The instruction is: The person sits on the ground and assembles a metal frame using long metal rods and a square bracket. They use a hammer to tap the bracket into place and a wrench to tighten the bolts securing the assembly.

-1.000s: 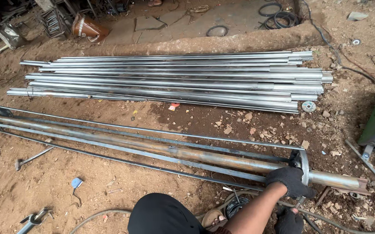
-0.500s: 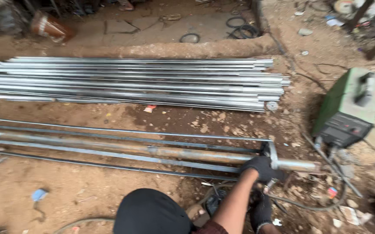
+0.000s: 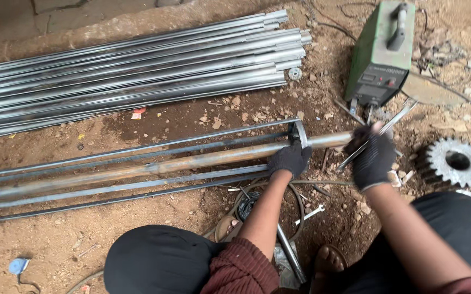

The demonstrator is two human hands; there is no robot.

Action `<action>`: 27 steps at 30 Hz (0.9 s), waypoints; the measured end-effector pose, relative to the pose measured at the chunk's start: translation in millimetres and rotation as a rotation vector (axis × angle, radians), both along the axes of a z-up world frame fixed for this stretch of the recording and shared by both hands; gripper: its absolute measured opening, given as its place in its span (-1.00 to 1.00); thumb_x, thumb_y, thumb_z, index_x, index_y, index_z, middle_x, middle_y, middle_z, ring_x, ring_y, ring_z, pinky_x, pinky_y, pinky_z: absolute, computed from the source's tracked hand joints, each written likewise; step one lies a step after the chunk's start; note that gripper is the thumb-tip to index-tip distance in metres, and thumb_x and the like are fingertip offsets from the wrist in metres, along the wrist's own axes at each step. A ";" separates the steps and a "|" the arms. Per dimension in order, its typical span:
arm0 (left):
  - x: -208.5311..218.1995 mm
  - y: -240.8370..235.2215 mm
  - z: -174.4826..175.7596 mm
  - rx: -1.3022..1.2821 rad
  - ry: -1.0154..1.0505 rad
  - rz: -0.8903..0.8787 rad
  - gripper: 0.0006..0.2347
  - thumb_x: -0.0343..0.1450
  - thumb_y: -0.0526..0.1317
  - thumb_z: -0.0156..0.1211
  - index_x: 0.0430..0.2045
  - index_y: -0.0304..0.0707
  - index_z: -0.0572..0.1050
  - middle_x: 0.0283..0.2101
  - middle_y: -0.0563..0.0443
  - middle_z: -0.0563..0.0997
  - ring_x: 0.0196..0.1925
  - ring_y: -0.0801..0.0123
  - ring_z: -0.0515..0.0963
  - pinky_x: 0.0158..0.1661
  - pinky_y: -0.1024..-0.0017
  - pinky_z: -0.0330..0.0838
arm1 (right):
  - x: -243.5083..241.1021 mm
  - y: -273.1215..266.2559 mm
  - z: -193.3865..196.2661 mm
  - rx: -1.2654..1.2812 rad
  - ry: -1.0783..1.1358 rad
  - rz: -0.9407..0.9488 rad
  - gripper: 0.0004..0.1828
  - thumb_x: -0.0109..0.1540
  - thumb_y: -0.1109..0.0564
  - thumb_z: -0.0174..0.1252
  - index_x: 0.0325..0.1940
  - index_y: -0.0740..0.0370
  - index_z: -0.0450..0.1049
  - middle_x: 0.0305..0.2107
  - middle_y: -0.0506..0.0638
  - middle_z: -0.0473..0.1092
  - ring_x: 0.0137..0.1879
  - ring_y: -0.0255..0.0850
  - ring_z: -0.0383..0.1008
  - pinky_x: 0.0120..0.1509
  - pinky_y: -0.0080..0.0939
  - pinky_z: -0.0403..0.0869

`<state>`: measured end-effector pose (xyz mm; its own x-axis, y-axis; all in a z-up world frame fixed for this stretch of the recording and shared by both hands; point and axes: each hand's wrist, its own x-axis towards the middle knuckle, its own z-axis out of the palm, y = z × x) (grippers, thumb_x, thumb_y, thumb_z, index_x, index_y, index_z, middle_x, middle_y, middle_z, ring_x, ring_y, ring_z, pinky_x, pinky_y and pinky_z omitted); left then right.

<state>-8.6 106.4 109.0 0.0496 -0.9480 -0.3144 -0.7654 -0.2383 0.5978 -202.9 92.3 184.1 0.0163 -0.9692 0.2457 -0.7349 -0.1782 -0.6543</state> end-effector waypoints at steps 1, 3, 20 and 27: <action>-2.5 9.9 7.4 0.017 -0.041 -0.016 -0.47 0.52 0.14 -0.22 0.26 -0.25 0.30 -0.08 -0.35 0.65 -0.04 -0.13 0.68 0.02 -0.04 0.51 | -8.9 -5.0 13.7 0.068 -0.242 0.004 -0.44 0.59 -0.13 -0.27 -0.19 0.25 0.50 -0.54 -0.07 0.38 -0.49 -0.27 0.42 -0.35 -0.24 0.49; -9.6 21.7 10.6 0.045 -0.119 -0.039 -0.45 0.55 0.12 -0.27 0.35 -0.26 0.21 -0.13 -0.34 0.67 -0.12 -0.08 0.72 -0.05 -0.02 0.58 | -18.8 -15.5 31.8 0.083 -0.770 -0.047 -0.62 0.53 -0.07 -0.12 -0.17 0.20 0.45 -0.55 -0.12 0.38 -0.49 -0.30 0.41 -0.36 -0.26 0.49; -52.1 8.7 -9.9 0.135 -0.043 -0.767 -0.54 0.52 0.13 -0.24 0.15 -0.03 0.49 0.16 -0.10 0.57 0.16 0.09 0.58 0.15 0.15 0.42 | 11.1 -74.8 16.7 0.490 -1.469 -0.177 -0.77 0.42 0.03 -0.10 -0.25 0.11 0.37 -0.61 -0.13 0.25 -0.56 -0.28 0.22 -0.44 -0.21 0.26; 18.9 -16.6 66.8 0.054 -0.195 -0.194 -0.30 0.27 0.18 0.24 0.29 -0.03 0.20 -0.03 -0.19 0.59 -0.14 -0.01 0.68 -0.14 0.14 0.57 | -0.2 -71.9 8.8 0.545 -1.386 -0.131 -0.68 0.47 -0.06 -0.10 -0.31 0.08 0.31 -0.59 -0.13 0.25 -0.53 -0.26 0.25 -0.40 -0.17 0.31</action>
